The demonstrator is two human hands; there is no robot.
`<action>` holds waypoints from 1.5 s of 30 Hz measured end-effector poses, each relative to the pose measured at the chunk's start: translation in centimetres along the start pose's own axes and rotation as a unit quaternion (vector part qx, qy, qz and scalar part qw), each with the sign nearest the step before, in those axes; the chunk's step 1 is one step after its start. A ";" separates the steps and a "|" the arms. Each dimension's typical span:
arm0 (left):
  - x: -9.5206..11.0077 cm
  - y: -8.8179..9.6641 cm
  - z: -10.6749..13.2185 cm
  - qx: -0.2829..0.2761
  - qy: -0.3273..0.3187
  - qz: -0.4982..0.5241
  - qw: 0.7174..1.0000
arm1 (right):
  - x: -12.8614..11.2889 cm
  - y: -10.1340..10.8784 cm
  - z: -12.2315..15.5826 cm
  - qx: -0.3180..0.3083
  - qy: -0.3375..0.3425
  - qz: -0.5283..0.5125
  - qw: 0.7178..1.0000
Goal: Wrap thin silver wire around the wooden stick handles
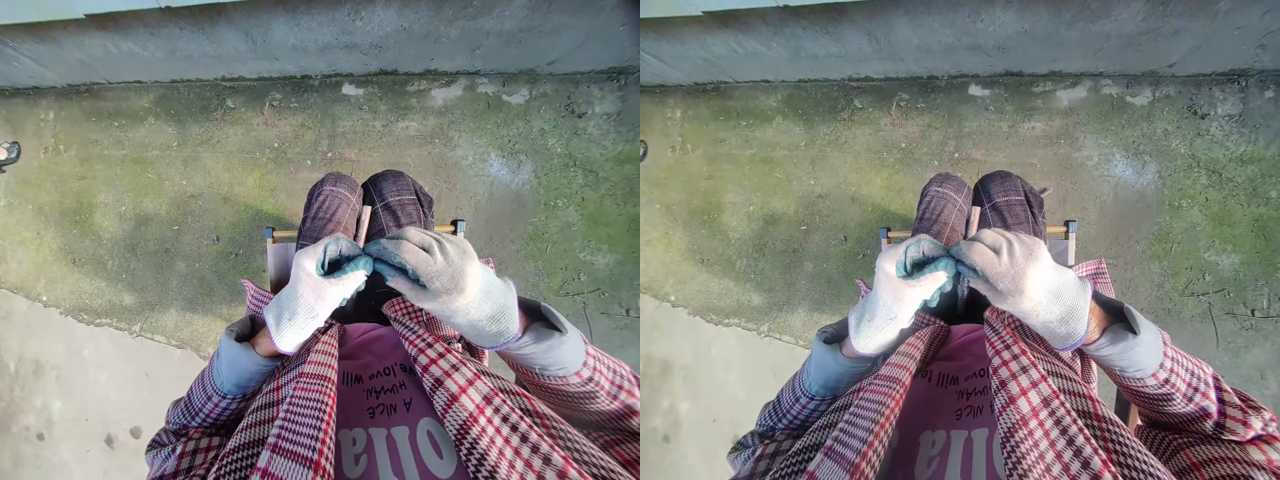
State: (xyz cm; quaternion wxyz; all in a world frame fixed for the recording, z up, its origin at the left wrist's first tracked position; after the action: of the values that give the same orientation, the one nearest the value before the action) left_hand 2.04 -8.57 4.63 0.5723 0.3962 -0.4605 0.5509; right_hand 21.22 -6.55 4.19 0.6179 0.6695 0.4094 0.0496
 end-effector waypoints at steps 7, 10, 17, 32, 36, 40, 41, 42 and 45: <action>0.3 0.4 -0.3 -0.016 0.026 -0.018 0.999 | 0.4 0.1 0.1 -0.011 -0.016 -0.055 0.998; 0.6 0.6 -0.3 -0.054 0.063 -0.008 0.996 | 0.3 0.3 0.0 -0.007 -0.028 -0.077 0.997; 0.2 1.0 -0.2 -0.092 -0.047 -0.113 0.988 | 0.0 0.6 -0.3 -0.019 -0.043 -0.127 0.991; 0.2 1.0 0.7 -0.098 -0.142 -0.273 0.947 | 0.0 0.2 -0.2 -0.040 -0.035 -0.105 0.993; 0.4 0.8 0.7 -0.118 -0.112 -0.261 0.952 | 0.0 -0.2 -0.3 -0.027 0.005 -0.063 0.998; 0.2 0.5 0.6 -0.118 -0.091 -0.215 0.965 | 0.1 -0.6 -0.2 0.003 0.008 0.009 1.000; 0.1 0.5 0.5 -0.113 -0.087 -0.200 0.969 | 0.2 -0.6 -0.1 0.014 -0.004 0.019 1.000; -0.1 0.5 0.4 -0.109 -0.082 -0.185 0.973 | 0.4 -0.6 -0.1 0.020 -0.021 0.016 0.999; -0.2 0.7 0.1 -0.083 -0.076 -0.147 0.983 | 0.8 -0.6 0.1 -0.005 -0.099 -0.087 0.991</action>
State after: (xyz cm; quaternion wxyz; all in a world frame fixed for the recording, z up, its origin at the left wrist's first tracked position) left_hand 1.31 -8.67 4.42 0.6410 0.4520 -0.4834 0.3888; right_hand 21.53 -6.21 3.32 0.6608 0.6297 0.4025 -0.0693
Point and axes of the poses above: each hand's wrist, its own z-axis away from the middle knuckle, its own y-axis out of the back of the hand, x = y × z, the point moved 1 cm from there along -z, towards the middle knuckle, and after that the axes turned 8 degrees about -y, right-handed, at the moved point
